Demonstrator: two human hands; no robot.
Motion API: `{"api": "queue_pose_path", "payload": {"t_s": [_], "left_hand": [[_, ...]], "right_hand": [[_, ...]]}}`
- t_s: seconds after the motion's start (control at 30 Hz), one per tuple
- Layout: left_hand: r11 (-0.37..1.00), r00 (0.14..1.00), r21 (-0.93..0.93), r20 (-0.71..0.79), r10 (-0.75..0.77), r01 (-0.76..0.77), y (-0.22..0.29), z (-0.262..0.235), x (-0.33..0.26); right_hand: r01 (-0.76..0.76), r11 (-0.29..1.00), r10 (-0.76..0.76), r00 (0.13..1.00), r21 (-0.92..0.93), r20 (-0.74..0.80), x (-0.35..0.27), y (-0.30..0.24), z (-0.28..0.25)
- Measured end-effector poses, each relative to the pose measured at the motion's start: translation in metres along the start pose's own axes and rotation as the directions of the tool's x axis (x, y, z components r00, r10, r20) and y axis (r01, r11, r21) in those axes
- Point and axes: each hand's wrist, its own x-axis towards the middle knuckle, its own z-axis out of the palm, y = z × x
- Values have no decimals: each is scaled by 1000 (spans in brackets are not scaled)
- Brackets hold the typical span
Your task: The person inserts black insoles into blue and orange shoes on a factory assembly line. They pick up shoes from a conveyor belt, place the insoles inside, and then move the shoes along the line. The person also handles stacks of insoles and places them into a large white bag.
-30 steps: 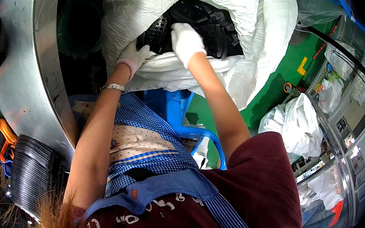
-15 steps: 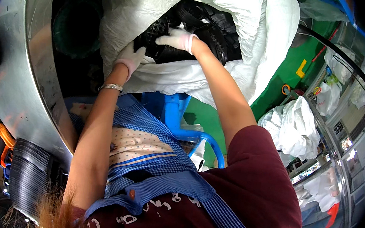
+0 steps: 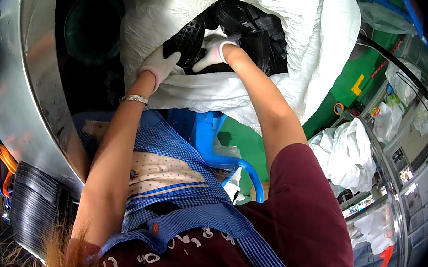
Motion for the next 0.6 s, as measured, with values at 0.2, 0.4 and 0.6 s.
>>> {"api": "queue_pose_path", "payload": {"t_s": [0.2, 0.4, 0.6], "left_hand": [[999, 999, 16, 22, -36, 36, -13, 2, 17], [997, 997, 33, 38, -69, 68, 9, -6, -3], [996, 999, -66, 1, -53, 53, -2, -6, -6]], "right_hand": [[159, 976, -161, 987, 151, -3, 3, 10, 27], [13, 999, -13, 1000, -33, -13, -27, -15, 39], [26, 999, -30, 992, -37, -120, -62, -42, 26]]}}
